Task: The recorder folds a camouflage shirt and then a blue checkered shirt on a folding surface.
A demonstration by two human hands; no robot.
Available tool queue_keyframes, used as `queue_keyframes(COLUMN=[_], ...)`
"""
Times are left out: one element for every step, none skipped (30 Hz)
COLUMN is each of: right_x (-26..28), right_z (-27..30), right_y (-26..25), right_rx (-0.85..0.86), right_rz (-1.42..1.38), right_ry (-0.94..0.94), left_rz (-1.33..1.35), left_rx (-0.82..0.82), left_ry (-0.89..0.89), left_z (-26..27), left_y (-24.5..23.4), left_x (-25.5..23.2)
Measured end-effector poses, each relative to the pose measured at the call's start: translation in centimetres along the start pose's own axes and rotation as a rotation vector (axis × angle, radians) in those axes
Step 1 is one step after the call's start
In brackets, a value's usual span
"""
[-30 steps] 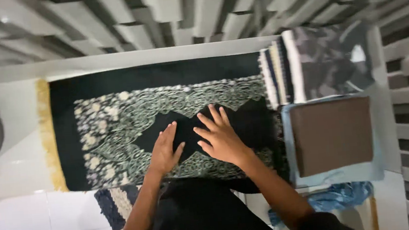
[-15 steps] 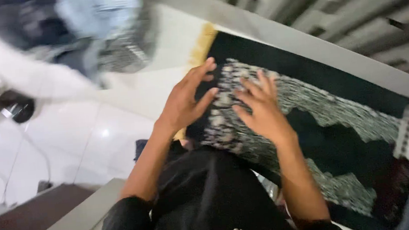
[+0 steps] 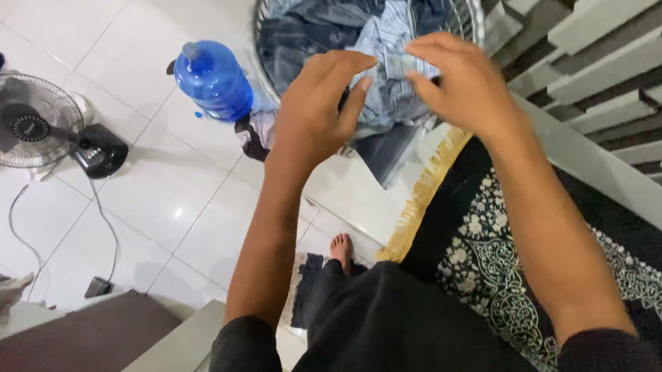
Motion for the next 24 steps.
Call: queue_keyframes(right_x=[-0.1, -1.1, -2.3, -3.4, -4.6, -5.8, -8.1, -9.9, -11.8, -11.3, -10.4, -9.7, -10.0, -10.3, -10.6, -10.8, -11.5, -12.4, -11.4, -10.9, -10.5, -10.1, -10.0, -9.9], right_z=[-1.8, -2.8, -3.4, -3.6, -3.5, -3.3, -3.0, -2.7, -2.3, -2.5, -2.9, -3.5, -3.4, -4.2, -4.9, -5.3, -5.8, -6.1, -6.7, -7.2, -7.6, -8.1, -8.4, -8.7], right_y=[1.4, 4.3, 6.8, 8.0, 9.5, 10.9, 11.9, 13.0, 14.0, 13.5, 12.6, 11.3, 10.3, 8.4, 6.5, 5.4, 3.3, 1.1, -0.6, -2.6, -4.5, -5.8, -7.1, -8.5], right_rx=[-0.003, 0.246, 0.495, 0.488, 0.54, 0.594, 0.59, 0.572, 0.554, 0.554, 0.484, 0.407, 0.401, 0.26, 0.119, 0.107, -0.031, -0.173, -0.188, -0.295, -0.397, -0.415, -0.473, -0.525], right_rz=[0.009, 0.176, 0.341, 0.35, 0.391, 0.431, 0.438, 0.418, 0.399, 0.402, 0.373, 0.35, 0.36, 0.269, 0.176, 0.181, -0.008, -0.197, -0.191, -0.45, -0.713, -0.708, -0.862, -1.017], right_ry=[-0.01, 0.043, 0.099, 0.099, 0.083, 0.067, 0.067, 0.011, -0.046, -0.045, -0.081, -0.115, -0.113, -0.046, 0.019, 0.008, 0.136, 0.258, 0.243, 0.316, 0.383, 0.362, 0.37, 0.376], left_rz=[0.003, -0.029, -0.061, -0.056, -0.09, -0.124, -0.12, -0.15, -0.179, -0.177, -0.186, -0.189, -0.182, -0.192, -0.201, -0.201, -0.195, -0.186, -0.183, -0.18, -0.177, -0.172, -0.17, -0.169], left_rx=[-0.011, -0.004, 0.004, 0.0, 0.011, 0.023, 0.02, 0.009, -0.001, -0.002, -0.01, -0.017, -0.019, -0.032, -0.045, -0.055, -0.077, -0.099, -0.11, -0.085, -0.059, -0.067, 0.009, 0.086], left_ry=[0.007, -0.019, -0.045, -0.036, -0.072, -0.11, -0.105, -0.141, -0.178, -0.177, -0.211, -0.236, -0.228, -0.228, -0.228, -0.214, -0.19, -0.161, -0.141, -0.142, -0.143, -0.119, -0.153, -0.187], left_z=[0.0, 0.0, 0.0, 0.0, 0.0, 0.2, 0.1, 0.1, 0.3, 0.4, 0.5, 0.4, 0.5, 0.4, 0.2, 0.1, 0.0, -0.2, -0.3, -0.4, -0.6, -0.8, -1.0, -1.0], left_y=[0.1, 0.5, 0.9, 1.2, 1.7, 2.2, 2.2, 2.2, 2.2, 2.1, 1.9, 2.0, 2.1, 2.0, 1.9, 1.6, 1.2, 0.9, 0.8, 1.0, 1.2, 1.3, 2.0, 2.8], left_x=[0.7, 1.6, 2.4, 2.6, 3.2, 3.7, 3.7, 3.9, 4.1, 4.1, 4.2, 4.3, 4.2, 4.1, 4.0, 3.7, 3.2, 2.6, 2.4, 2.4, 2.3, 2.4, 2.8, 3.2])
Point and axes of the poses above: each hand's wrist, its own z-axis away from the middle knuckle, its own y-axis out of the palm, x = y × z, the point moved 7 cm from there along -z, towards the middle knuckle, and after that the axes turned 12 degrees about -x, right-handed, at the moved point
